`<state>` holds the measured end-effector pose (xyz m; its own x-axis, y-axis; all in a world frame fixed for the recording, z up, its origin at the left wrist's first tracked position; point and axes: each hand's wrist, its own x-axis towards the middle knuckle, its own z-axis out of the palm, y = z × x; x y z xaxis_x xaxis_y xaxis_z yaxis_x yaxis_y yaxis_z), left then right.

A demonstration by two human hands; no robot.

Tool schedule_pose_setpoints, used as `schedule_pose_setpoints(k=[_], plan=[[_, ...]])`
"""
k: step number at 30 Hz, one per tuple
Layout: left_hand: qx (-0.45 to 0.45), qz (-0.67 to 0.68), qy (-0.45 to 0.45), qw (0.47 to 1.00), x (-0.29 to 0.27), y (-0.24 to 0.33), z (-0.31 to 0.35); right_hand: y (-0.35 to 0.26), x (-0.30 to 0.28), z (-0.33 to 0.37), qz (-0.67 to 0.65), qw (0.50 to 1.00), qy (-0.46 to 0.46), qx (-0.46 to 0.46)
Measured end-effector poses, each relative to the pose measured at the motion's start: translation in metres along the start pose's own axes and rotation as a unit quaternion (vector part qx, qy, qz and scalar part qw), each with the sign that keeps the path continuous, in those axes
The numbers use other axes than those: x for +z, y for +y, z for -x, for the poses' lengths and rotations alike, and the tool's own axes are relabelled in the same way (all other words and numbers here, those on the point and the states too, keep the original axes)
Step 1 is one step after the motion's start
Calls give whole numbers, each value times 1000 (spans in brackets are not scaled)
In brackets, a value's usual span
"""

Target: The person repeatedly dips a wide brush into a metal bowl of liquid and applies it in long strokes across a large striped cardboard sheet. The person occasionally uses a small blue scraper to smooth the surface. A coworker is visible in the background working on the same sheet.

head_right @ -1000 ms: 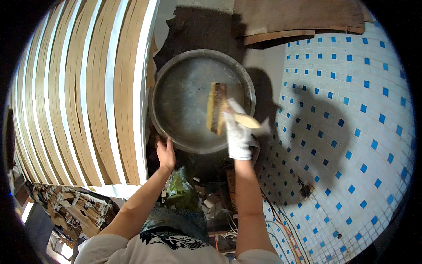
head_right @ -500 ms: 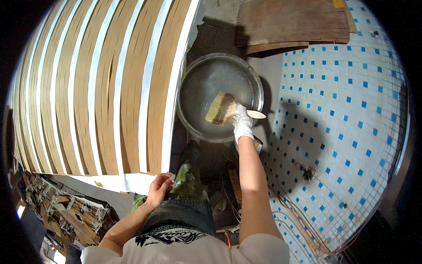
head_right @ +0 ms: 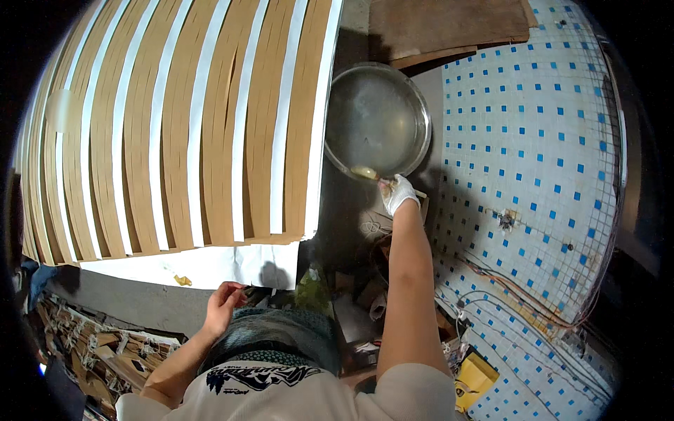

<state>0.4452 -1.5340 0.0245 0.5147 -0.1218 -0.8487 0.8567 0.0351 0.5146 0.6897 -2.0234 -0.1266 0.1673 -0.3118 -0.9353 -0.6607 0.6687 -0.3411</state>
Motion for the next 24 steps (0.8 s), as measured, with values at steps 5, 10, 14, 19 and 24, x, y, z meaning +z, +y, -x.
schedule_pose_setpoints(k=[5,10,14,19,24], plan=[[-9,-18,-4,1000,-26,-21,10,3,-22,-12,120,987,-27,-101],[-16,-9,-8,1000,-21,-20,7,-5,-49,-35,-74,994,-54,-56],[17,-36,45,998,-20,-52,6,12,-7,44,724,615,30,-310],[42,-90,69,993,-23,-65,12,23,-84,-43,773,533,11,-345],[15,-55,87,995,-42,-64,28,10,-190,-183,887,-396,30,-235]])
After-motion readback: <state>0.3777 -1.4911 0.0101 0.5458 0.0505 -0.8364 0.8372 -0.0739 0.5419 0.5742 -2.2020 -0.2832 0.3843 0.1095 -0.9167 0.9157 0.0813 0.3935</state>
